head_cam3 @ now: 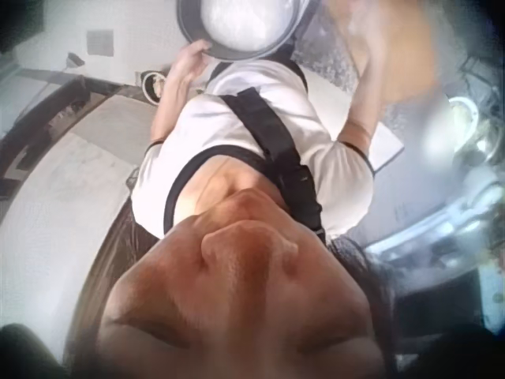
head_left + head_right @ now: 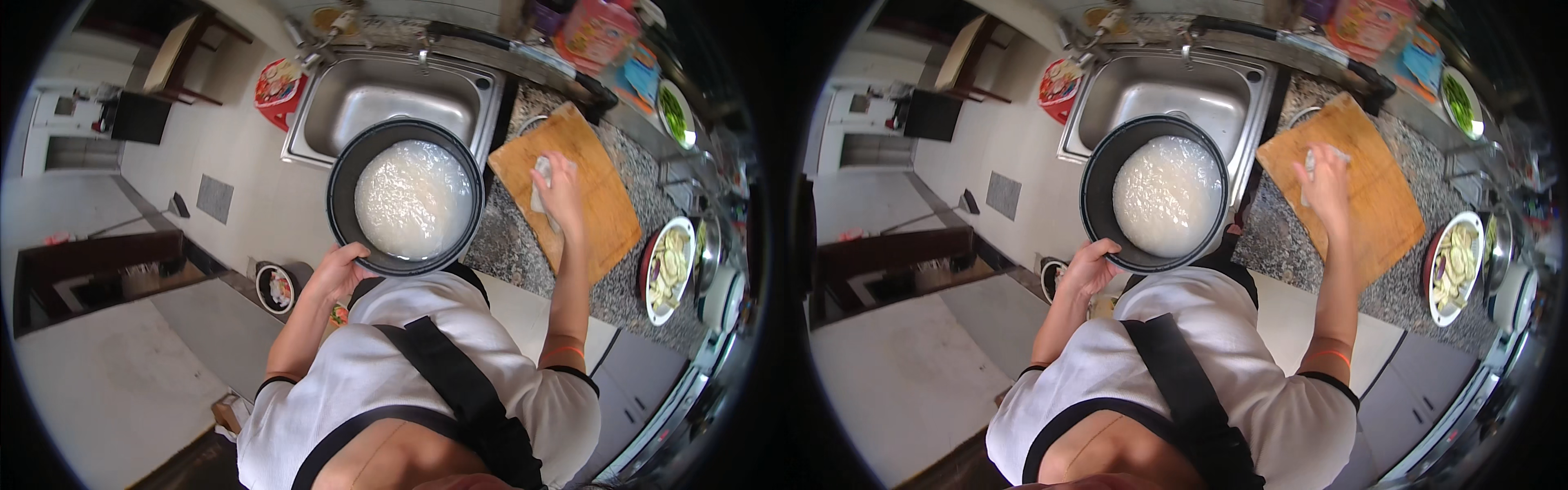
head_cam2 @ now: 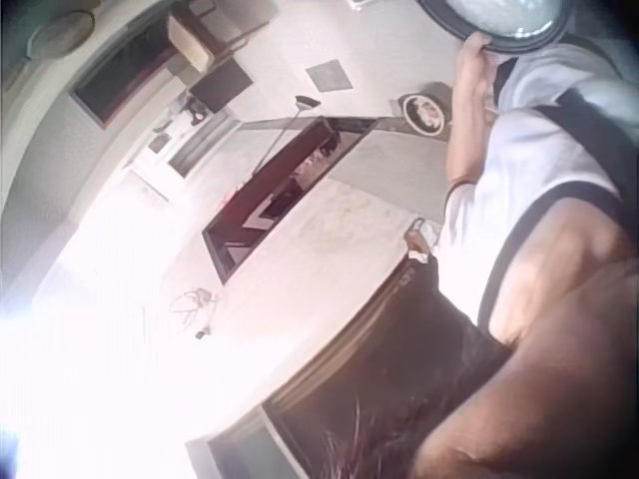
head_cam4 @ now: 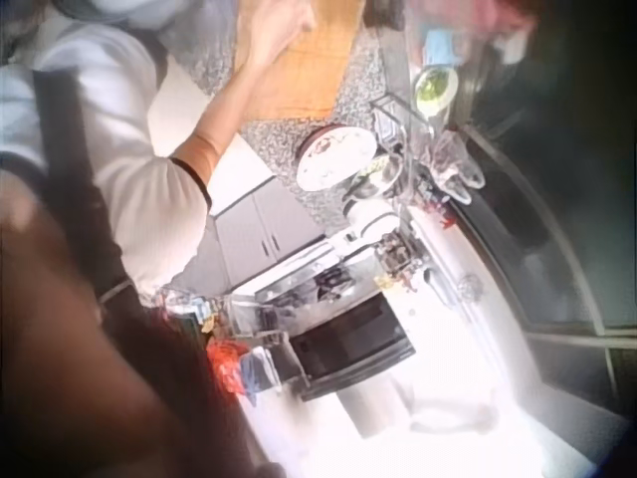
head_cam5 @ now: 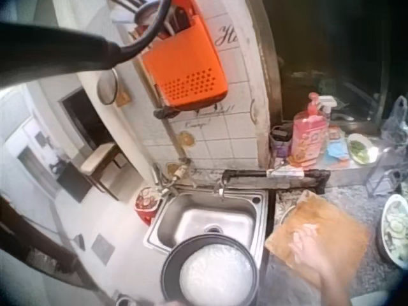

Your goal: The person scoops rice from a large container into a pot, brings the pot to a sink, and washes the rice by hand under running water.

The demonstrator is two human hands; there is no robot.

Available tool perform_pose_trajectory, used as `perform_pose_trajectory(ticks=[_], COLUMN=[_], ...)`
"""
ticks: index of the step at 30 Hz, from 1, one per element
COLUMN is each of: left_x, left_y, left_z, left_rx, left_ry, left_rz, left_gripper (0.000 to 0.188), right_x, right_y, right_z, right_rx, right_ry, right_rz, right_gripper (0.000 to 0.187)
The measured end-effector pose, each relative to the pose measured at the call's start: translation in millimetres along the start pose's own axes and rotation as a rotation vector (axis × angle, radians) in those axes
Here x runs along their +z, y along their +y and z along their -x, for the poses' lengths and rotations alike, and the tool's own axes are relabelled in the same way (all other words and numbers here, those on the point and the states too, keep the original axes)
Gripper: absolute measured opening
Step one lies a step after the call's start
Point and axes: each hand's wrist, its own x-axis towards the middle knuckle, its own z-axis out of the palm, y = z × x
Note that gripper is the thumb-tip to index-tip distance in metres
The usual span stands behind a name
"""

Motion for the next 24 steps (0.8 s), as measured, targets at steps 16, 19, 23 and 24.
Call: perform_pose_trajectory(ticks=[16, 19, 23, 24], left_x=[-162, -187, -208, -213], left_y=[35, 44, 53, 56], left_z=[31, 30, 38, 37], left_rx=[0.067, 0.078, 0.063, 0.049], left_ry=[-0.154, -0.122, -0.139, -0.143], left_rz=[0.122, 0.079, 0.033, 0.032], left_gripper=[0.029, 0.029, 0.03, 0.031], right_x=[68, 87, 104, 106], right_y=[-281, -298, -313, -318], right_z=[17, 19, 35, 35], right_rx=[0.085, 0.083, 0.124, 0.145], right_ry=[-0.648, -0.591, -0.56, -0.575], right_rz=[-1.272, -1.248, -1.241, -1.237], right_gripper=[0.07, 0.069, 0.07, 0.07])
